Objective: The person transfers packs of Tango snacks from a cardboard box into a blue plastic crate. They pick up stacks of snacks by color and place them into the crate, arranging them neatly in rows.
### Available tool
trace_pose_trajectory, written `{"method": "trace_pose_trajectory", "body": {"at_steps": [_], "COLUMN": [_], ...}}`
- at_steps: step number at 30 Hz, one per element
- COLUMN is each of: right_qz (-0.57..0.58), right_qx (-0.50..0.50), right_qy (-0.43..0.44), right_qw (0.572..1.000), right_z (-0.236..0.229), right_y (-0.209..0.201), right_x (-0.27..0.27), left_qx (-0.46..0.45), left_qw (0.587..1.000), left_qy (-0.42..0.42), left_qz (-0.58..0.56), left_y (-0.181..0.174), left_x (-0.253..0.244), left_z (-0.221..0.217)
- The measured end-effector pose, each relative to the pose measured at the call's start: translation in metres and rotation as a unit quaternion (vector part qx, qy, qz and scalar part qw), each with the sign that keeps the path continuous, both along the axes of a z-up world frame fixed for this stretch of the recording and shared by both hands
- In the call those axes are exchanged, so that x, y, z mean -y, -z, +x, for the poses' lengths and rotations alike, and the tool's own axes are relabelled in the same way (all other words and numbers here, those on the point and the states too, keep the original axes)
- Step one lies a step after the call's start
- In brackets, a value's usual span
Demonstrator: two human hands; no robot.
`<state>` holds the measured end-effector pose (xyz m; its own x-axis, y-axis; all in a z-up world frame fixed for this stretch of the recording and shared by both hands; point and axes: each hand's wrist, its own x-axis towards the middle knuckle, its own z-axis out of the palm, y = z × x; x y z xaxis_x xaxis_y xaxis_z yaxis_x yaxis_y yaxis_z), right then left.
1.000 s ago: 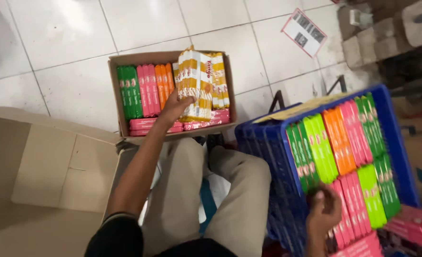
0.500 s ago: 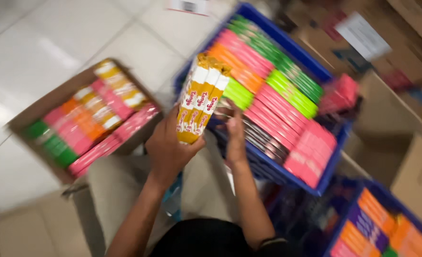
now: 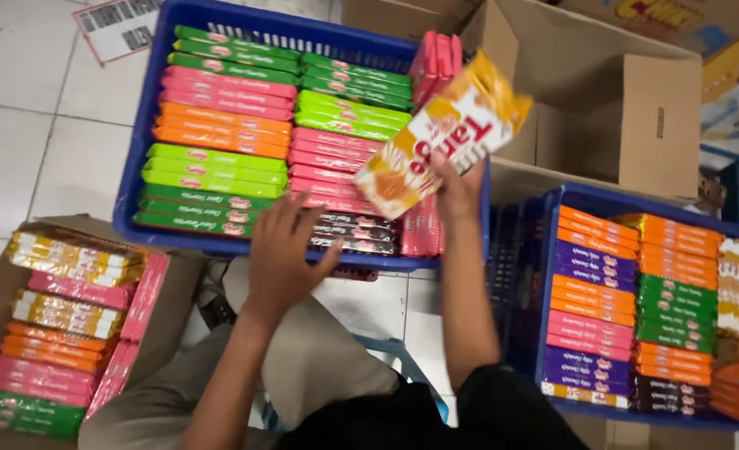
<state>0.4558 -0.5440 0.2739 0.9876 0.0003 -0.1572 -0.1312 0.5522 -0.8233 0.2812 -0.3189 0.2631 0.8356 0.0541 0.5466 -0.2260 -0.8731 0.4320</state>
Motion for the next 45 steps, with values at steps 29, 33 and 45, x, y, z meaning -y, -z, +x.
{"method": "trace_pose_trajectory", "body": {"at_steps": [29, 33, 45], "right_qz": [-0.605, -0.689, -0.819], "right_qx": [0.313, 0.360, 0.218], "right_qy": [-0.143, -0.077, -0.023], "right_qw": [0.718, 0.625, 0.530], "right_z": [0.122, 0.105, 0.116], "right_y": [0.036, 0.000, 0.019], "right_x": [0.082, 0.050, 0.038], "left_qx": [-0.204, -0.201, -0.148], "left_qw": [0.977, 0.977, 0.985], "left_qy": [-0.050, -0.054, -0.065], "left_qz": [0.037, 0.043, 0.059], "left_y": [0.052, 0.052, 0.067], "left_x": [0.003, 0.004, 0.002], "left_z": [0.043, 0.044, 0.041]}}
